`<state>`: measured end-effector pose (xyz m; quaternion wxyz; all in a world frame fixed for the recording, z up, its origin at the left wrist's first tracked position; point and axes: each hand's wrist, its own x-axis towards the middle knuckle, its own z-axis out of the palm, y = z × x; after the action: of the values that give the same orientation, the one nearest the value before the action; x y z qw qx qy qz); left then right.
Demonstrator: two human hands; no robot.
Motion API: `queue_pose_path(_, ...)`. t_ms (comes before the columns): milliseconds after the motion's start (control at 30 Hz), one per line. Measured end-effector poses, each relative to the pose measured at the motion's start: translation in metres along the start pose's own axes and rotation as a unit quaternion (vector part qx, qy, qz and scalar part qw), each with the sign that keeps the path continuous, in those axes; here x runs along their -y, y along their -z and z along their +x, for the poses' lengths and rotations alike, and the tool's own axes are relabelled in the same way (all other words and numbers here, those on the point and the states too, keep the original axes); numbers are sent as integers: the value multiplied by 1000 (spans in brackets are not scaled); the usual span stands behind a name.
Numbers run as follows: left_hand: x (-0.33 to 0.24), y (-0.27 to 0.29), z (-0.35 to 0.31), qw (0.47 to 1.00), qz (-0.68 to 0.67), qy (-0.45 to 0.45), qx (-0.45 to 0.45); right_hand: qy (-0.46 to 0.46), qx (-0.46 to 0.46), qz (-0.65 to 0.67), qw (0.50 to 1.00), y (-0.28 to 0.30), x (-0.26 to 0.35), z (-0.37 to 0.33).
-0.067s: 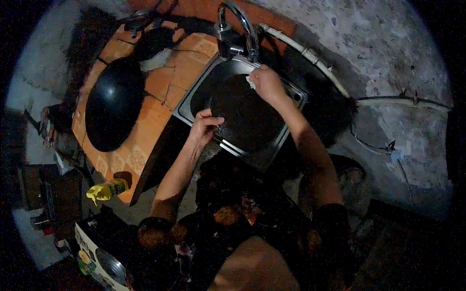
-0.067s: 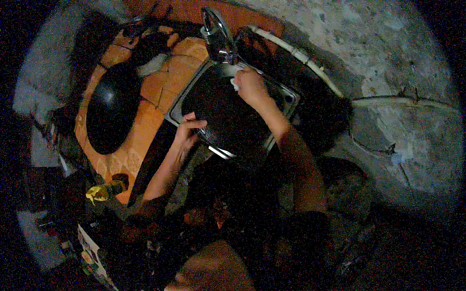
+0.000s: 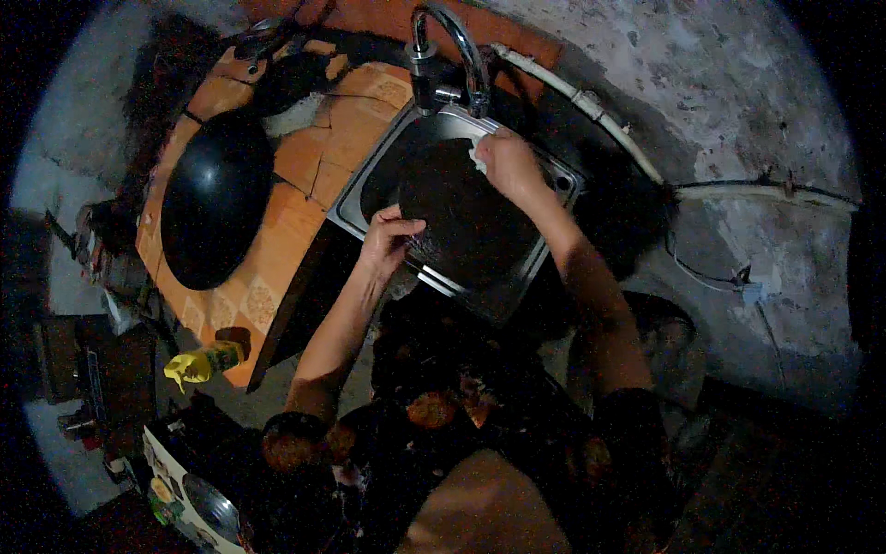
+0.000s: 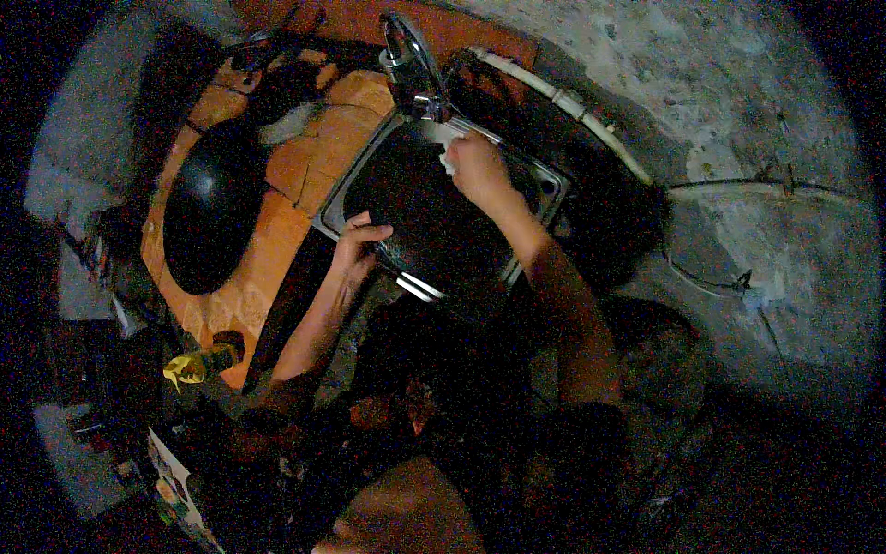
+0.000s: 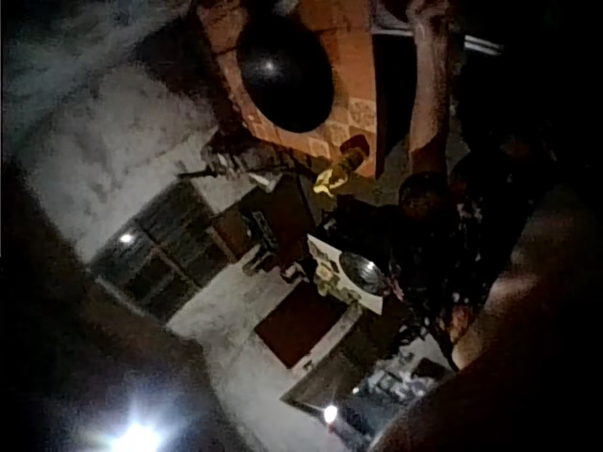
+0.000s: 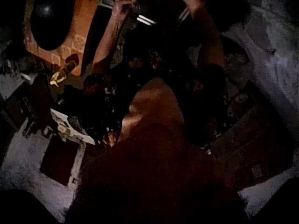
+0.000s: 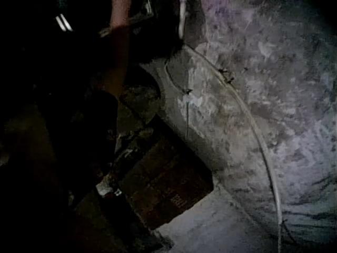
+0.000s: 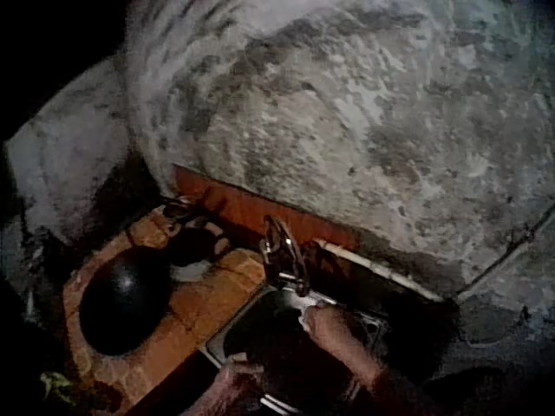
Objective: The person washes a black round plate in a sink using a white cloth and running water, then places the plate down on a counter next to a large pan.
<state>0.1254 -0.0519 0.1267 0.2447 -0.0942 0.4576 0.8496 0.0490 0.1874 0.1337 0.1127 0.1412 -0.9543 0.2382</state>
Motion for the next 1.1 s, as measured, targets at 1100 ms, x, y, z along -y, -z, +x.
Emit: queue_pose_path(1100,3,-26,5,996,-61,-9,-66,74,-22,16,997,1,81,-32)
